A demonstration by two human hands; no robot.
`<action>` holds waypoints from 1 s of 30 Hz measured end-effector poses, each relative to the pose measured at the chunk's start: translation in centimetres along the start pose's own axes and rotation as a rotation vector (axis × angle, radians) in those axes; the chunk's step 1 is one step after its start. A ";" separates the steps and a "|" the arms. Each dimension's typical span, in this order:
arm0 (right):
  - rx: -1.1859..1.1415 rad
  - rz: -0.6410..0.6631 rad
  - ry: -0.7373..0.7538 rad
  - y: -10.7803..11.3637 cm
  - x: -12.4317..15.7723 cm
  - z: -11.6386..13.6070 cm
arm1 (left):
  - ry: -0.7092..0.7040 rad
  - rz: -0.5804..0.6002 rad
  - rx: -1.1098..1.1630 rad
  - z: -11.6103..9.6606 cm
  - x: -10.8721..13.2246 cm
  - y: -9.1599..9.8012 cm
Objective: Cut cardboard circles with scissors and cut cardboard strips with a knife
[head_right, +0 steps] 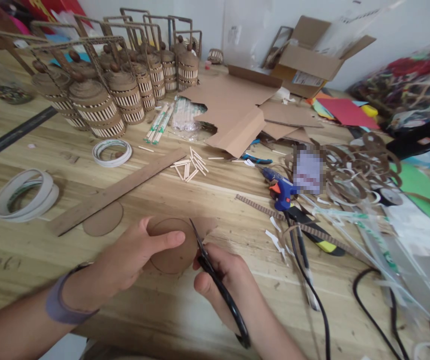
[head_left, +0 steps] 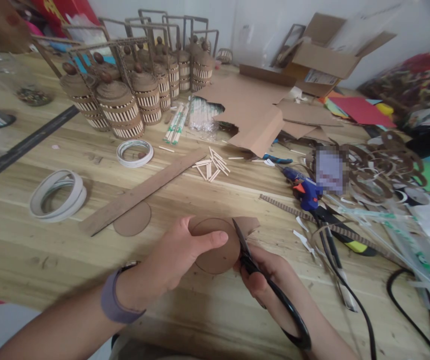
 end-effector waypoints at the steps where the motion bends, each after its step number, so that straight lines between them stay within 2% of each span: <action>1: -0.005 0.004 -0.005 0.0 0.0 -0.1 | 0.004 -0.002 0.004 0.0 0.0 0.0; 7: -0.005 0.017 -0.013 0.1 0.1 0.1 | -0.004 0.005 0.034 0.3 -0.2 0.2; 11: 0.001 0.012 -0.009 0.1 0.2 0.2 | -0.023 0.081 0.045 0.3 -0.1 -0.3; 19: 0.009 0.016 -0.020 0.0 0.0 0.1 | -0.048 0.141 0.056 0.0 -0.2 -0.6; 30: 0.031 0.028 -0.028 0.0 0.2 0.0 | -0.039 0.145 0.052 -0.2 0.1 -0.6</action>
Point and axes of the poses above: each hand's wrist, its own x-axis away from the middle knuckle, its own y-axis out of the back of the hand, z = x × y, the point moved 7 cm from there along -x, towards the middle knuckle, and after that the axes turned 4 degrees about -z, right-handed, at the moved point
